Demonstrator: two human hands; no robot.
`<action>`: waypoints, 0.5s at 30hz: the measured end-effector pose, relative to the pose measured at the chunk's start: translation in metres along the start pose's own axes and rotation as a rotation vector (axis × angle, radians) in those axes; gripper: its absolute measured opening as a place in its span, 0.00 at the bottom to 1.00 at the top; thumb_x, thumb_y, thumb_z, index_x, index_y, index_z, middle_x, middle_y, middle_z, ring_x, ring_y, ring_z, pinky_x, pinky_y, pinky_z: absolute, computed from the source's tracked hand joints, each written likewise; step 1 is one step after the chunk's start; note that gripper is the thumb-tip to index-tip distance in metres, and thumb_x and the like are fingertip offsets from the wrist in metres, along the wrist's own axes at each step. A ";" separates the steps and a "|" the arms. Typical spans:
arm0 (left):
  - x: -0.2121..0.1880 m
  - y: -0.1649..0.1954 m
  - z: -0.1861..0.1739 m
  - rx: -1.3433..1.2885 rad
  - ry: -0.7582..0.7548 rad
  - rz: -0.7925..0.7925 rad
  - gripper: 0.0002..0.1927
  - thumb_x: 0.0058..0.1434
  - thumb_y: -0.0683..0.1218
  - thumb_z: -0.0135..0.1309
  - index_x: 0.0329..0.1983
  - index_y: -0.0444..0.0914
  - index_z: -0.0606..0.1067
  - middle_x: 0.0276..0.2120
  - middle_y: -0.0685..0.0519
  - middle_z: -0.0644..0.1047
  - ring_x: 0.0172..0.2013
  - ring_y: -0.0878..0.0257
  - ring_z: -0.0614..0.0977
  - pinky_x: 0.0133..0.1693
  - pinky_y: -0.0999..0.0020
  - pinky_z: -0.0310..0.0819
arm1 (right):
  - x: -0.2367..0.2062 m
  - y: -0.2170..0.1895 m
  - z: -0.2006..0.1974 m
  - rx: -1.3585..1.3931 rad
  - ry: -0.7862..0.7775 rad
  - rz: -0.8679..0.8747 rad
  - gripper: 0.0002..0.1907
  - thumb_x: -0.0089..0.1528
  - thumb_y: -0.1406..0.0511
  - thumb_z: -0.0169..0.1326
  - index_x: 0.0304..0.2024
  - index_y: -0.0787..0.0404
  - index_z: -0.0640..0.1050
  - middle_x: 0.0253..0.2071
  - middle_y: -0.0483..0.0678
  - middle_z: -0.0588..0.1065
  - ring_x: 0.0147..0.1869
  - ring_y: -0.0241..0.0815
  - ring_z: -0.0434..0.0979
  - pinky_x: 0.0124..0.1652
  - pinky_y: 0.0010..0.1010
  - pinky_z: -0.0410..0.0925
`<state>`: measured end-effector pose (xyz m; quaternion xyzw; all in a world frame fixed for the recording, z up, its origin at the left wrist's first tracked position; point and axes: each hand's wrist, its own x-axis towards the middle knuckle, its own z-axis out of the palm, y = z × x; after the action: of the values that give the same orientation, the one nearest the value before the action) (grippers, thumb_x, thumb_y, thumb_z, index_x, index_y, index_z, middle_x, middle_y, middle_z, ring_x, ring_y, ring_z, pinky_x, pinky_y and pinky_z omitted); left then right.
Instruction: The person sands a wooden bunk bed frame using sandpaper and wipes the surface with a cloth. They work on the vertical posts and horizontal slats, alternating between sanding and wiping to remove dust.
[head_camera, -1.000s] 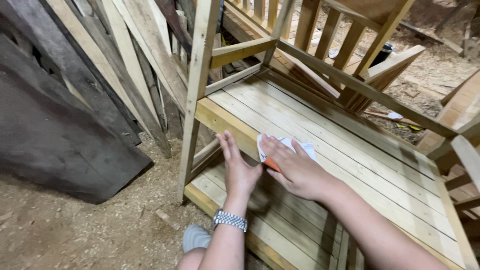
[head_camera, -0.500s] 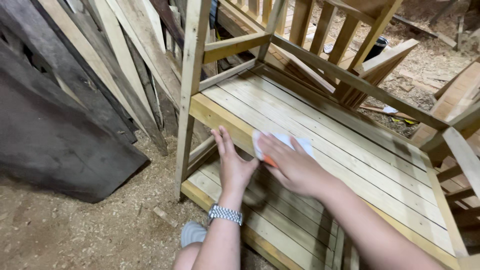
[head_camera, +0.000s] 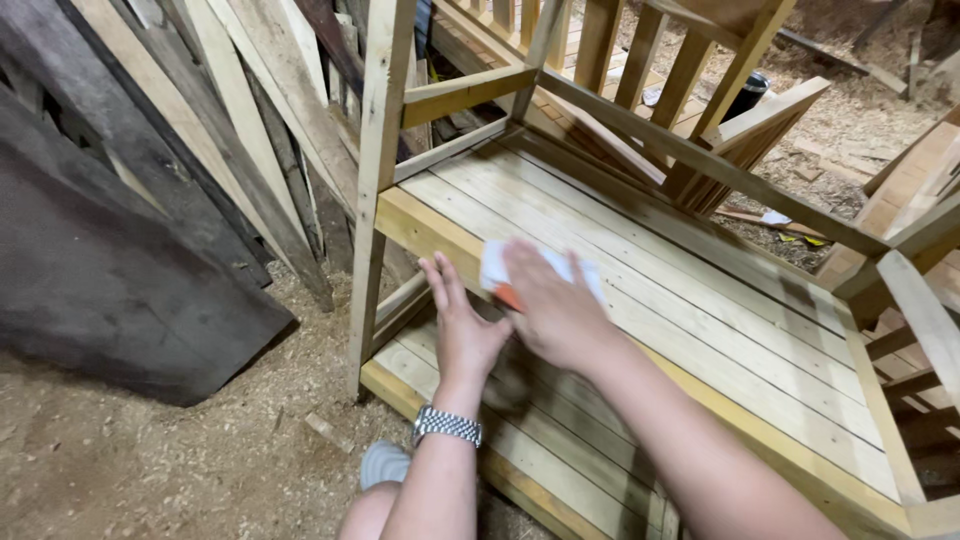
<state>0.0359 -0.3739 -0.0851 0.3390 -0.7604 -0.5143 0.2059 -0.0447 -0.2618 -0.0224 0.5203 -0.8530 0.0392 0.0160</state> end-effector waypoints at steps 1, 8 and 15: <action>-0.001 0.002 -0.001 0.015 0.010 0.023 0.69 0.43 0.45 0.69 0.77 0.45 0.32 0.78 0.48 0.28 0.69 0.48 0.65 0.47 0.64 0.82 | -0.014 0.006 0.000 -0.001 -0.002 0.029 0.41 0.64 0.54 0.47 0.74 0.61 0.50 0.77 0.54 0.49 0.81 0.48 0.44 0.69 0.62 0.39; 0.002 -0.008 0.007 0.028 0.081 0.164 0.66 0.48 0.50 0.70 0.78 0.39 0.35 0.77 0.40 0.31 0.69 0.45 0.63 0.56 0.60 0.75 | 0.032 -0.016 0.005 -0.027 0.040 0.089 0.40 0.67 0.47 0.41 0.74 0.62 0.52 0.77 0.56 0.49 0.81 0.49 0.43 0.69 0.66 0.39; 0.004 -0.020 0.016 0.052 0.148 0.266 0.67 0.48 0.54 0.74 0.76 0.35 0.38 0.75 0.35 0.35 0.73 0.41 0.54 0.62 0.58 0.67 | 0.040 -0.023 0.003 0.008 0.065 0.033 0.37 0.67 0.51 0.39 0.76 0.55 0.51 0.77 0.54 0.49 0.81 0.49 0.44 0.70 0.63 0.39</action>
<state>0.0292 -0.3713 -0.1096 0.2778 -0.7944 -0.4360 0.3188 -0.0424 -0.3082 -0.0215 0.5045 -0.8603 0.0599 0.0411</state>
